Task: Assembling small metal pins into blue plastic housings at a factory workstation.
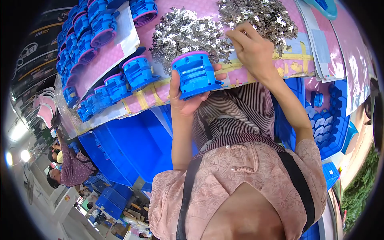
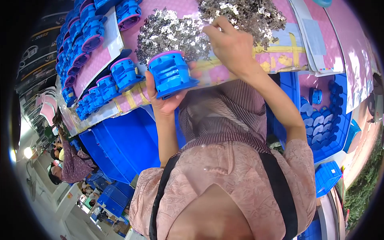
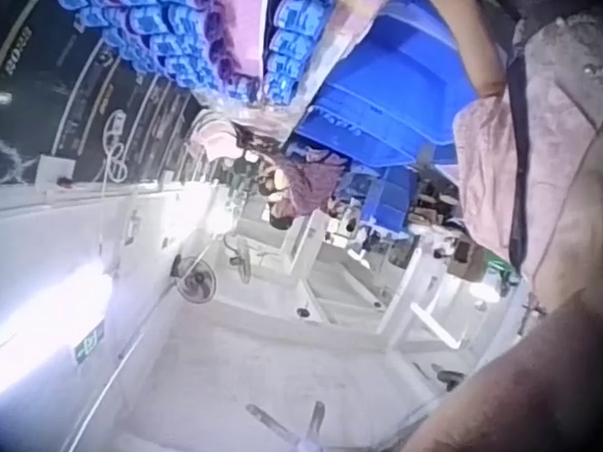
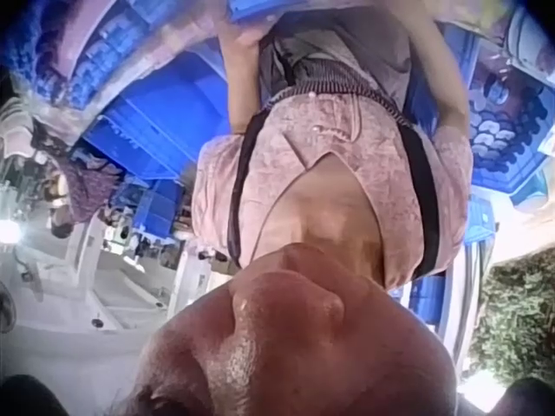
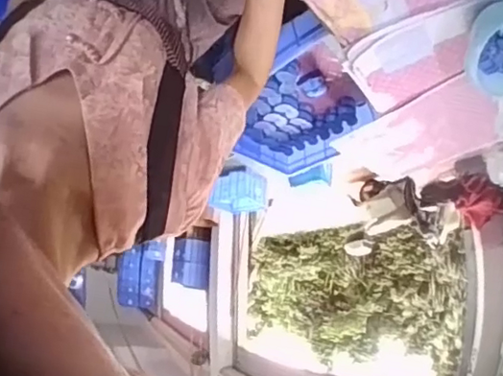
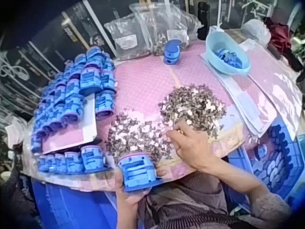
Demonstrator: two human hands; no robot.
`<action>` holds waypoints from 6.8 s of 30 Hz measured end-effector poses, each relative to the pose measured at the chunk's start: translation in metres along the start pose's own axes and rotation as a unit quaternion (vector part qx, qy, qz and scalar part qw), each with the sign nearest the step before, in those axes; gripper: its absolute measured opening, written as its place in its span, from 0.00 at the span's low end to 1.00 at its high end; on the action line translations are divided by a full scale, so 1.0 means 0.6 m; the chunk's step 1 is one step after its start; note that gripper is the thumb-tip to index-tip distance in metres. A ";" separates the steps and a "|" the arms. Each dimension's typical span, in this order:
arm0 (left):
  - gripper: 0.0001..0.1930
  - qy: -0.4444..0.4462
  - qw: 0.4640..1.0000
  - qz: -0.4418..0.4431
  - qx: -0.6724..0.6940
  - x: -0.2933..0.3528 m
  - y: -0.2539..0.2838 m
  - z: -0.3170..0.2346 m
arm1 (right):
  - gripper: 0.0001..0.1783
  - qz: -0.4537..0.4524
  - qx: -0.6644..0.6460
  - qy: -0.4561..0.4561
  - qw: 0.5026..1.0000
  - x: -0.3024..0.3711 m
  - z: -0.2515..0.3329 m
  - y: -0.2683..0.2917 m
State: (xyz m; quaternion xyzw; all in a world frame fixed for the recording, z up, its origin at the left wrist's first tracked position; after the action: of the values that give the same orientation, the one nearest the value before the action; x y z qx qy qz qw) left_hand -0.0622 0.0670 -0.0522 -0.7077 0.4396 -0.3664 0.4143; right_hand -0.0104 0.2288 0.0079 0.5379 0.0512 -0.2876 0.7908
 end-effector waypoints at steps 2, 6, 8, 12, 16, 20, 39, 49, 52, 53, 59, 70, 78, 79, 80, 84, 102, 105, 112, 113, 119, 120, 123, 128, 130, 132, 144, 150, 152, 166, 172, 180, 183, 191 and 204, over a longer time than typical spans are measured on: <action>0.47 0.009 1.000 0.016 0.000 0.004 0.005 -0.003 | 0.06 0.023 -0.002 -0.027 0.999 0.018 -0.008 0.006; 0.45 0.001 0.998 0.000 -0.070 0.000 -0.006 -0.013 | 0.06 0.041 -0.021 -0.060 0.997 0.034 -0.017 0.018; 0.44 -0.001 0.991 -0.014 -0.130 -0.003 -0.011 -0.018 | 0.07 -0.011 -0.056 -0.058 0.997 0.031 -0.022 0.034; 0.41 -0.009 0.989 -0.052 -0.135 -0.008 -0.014 -0.017 | 0.06 0.007 -0.027 -0.083 0.996 0.024 -0.032 0.018; 0.38 -0.025 0.972 -0.092 -0.216 -0.005 -0.017 -0.028 | 0.05 0.019 0.006 -0.066 0.998 0.018 -0.025 0.010; 0.38 -0.035 0.948 -0.120 -0.293 -0.003 -0.014 -0.038 | 0.05 0.036 0.011 -0.064 0.997 0.006 -0.013 0.016; 0.32 -0.062 0.937 -0.172 -0.296 0.009 -0.020 -0.048 | 0.06 0.166 -0.538 -0.147 0.813 0.030 0.041 -0.015; 0.29 -0.073 0.936 -0.168 -0.300 0.015 -0.028 -0.051 | 0.07 0.104 -0.550 -0.121 0.820 0.042 0.036 -0.013; 0.29 -0.071 0.937 -0.164 -0.301 0.018 -0.025 -0.049 | 0.07 0.123 -0.609 -0.193 0.760 0.049 0.032 -0.023; 0.29 -0.068 0.937 -0.161 -0.302 0.018 -0.024 -0.048 | 0.08 0.129 -0.613 -0.192 0.755 0.050 0.035 -0.026; 0.30 -0.115 0.917 -0.188 -0.332 0.022 -0.015 -0.060 | 0.09 0.113 -0.548 -0.128 0.819 0.046 0.045 -0.016; 0.39 -0.087 0.928 -0.132 -0.337 0.007 -0.039 -0.051 | 0.09 0.082 -0.419 -0.031 0.904 0.036 0.062 0.018; 0.39 -0.119 0.925 -0.150 -0.329 0.017 -0.018 -0.059 | 0.04 0.155 -0.626 -0.180 0.743 0.044 0.054 -0.056; 0.37 -0.090 0.941 -0.148 -0.290 0.015 -0.013 -0.056 | 0.05 0.144 -0.535 -0.148 0.819 0.029 0.040 -0.058; 0.36 -0.062 0.955 -0.146 -0.250 0.013 -0.007 -0.050 | 0.05 0.143 -0.535 -0.149 0.819 0.019 0.027 -0.065; 0.36 -0.086 0.935 -0.162 -0.305 0.014 0.001 -0.074 | 0.08 0.051 -0.140 -0.064 0.987 -0.029 0.007 -0.041; 0.37 -0.053 0.959 -0.125 -0.248 0.002 0.010 -0.046 | 0.09 0.181 -0.527 -0.251 0.792 0.024 -0.056 -0.077; 0.37 -0.051 0.961 -0.117 -0.245 0.000 0.003 -0.038 | 0.09 0.129 -0.506 -0.234 0.820 0.023 -0.063 -0.067; 0.40 -0.073 0.974 -0.084 -0.197 -0.004 -0.024 -0.035 | 0.11 0.195 -0.636 -0.262 0.699 0.038 -0.019 -0.078; 0.40 -0.079 0.979 -0.062 -0.179 -0.006 -0.033 -0.033 | 0.11 0.129 -0.580 -0.187 0.782 0.026 -0.018 -0.061; 0.38 -0.076 0.974 -0.092 -0.193 0.013 -0.036 -0.039 | 0.07 0.108 -0.368 -0.075 0.920 0.002 0.058 0.006; 0.36 -0.077 0.979 -0.089 -0.167 0.013 -0.035 -0.038 | 0.07 0.107 -0.368 -0.076 0.921 0.003 0.054 0.004; 0.33 -0.072 0.977 -0.113 -0.168 0.012 -0.034 -0.038 | 0.07 0.119 -0.412 -0.092 0.898 0.002 0.034 -0.021; 0.31 -0.119 0.928 -0.191 -0.298 0.020 -0.016 -0.059 | 0.07 0.143 -0.667 -0.214 0.699 0.009 0.019 -0.047; 0.30 -0.114 0.928 -0.202 -0.291 0.023 -0.011 -0.053 | 0.08 0.138 -0.654 -0.227 0.709 0.017 0.034 -0.041; 0.29 -0.114 0.930 -0.201 -0.285 0.022 -0.023 -0.048 | 0.08 0.134 -0.641 -0.238 0.718 0.022 0.042 -0.048; 0.38 -0.186 0.895 -0.204 -0.351 0.021 -0.051 -0.044 | 0.08 0.075 -0.516 -0.211 0.827 0.038 0.029 -0.042; 0.39 -0.249 0.857 -0.224 -0.393 0.033 -0.068 -0.060 | 0.09 -0.009 -0.344 -0.077 0.936 0.014 0.083 0.036; 0.37 -0.237 0.861 -0.225 -0.389 0.041 -0.072 -0.071 | 0.09 -0.013 -0.325 -0.008 0.946 0.012 0.120 0.054; 0.23 -0.260 0.827 -0.342 -0.363 0.328 0.104 -0.625 | 0.07 0.197 -0.488 -0.147 0.838 0.057 0.130 -0.061; 0.29 -0.185 0.771 -0.417 -0.444 0.370 0.222 -0.800 | 0.07 0.212 -0.471 -0.150 0.843 0.061 0.149 -0.066; 0.33 -0.353 0.283 -0.568 -0.687 0.387 0.131 -0.771 | 0.07 0.234 -0.483 -0.156 0.829 0.078 0.163 -0.088; 0.38 -0.347 0.164 -0.506 -0.772 0.354 0.099 -0.720 | 0.07 0.261 -0.468 -0.160 0.829 0.085 0.169 -0.094; 0.39 -0.279 0.140 -0.473 -0.824 0.377 0.134 -0.777 | 0.05 0.095 -0.287 0.011 0.953 -0.021 0.162 0.042; 0.12 -0.423 0.248 -0.258 -0.832 0.148 -0.140 -0.382 | 0.26 -0.208 0.122 -0.151 0.959 -0.395 -0.202 0.126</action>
State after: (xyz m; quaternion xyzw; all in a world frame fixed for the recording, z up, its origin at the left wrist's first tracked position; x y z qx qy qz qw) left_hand -0.2069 -0.0530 0.1267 -0.7889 0.0565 0.4679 -0.3944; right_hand -0.1406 0.4496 0.1119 0.5579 0.0067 -0.5276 0.6405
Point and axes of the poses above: each hand's wrist, its own x-axis away from the middle knuckle, its own y-axis out of the back of the hand, z = x × y, the point moved 10 cm from there along -x, towards the middle knuckle, and after that the axes turned 7 degrees about z, right-handed, at the moved point
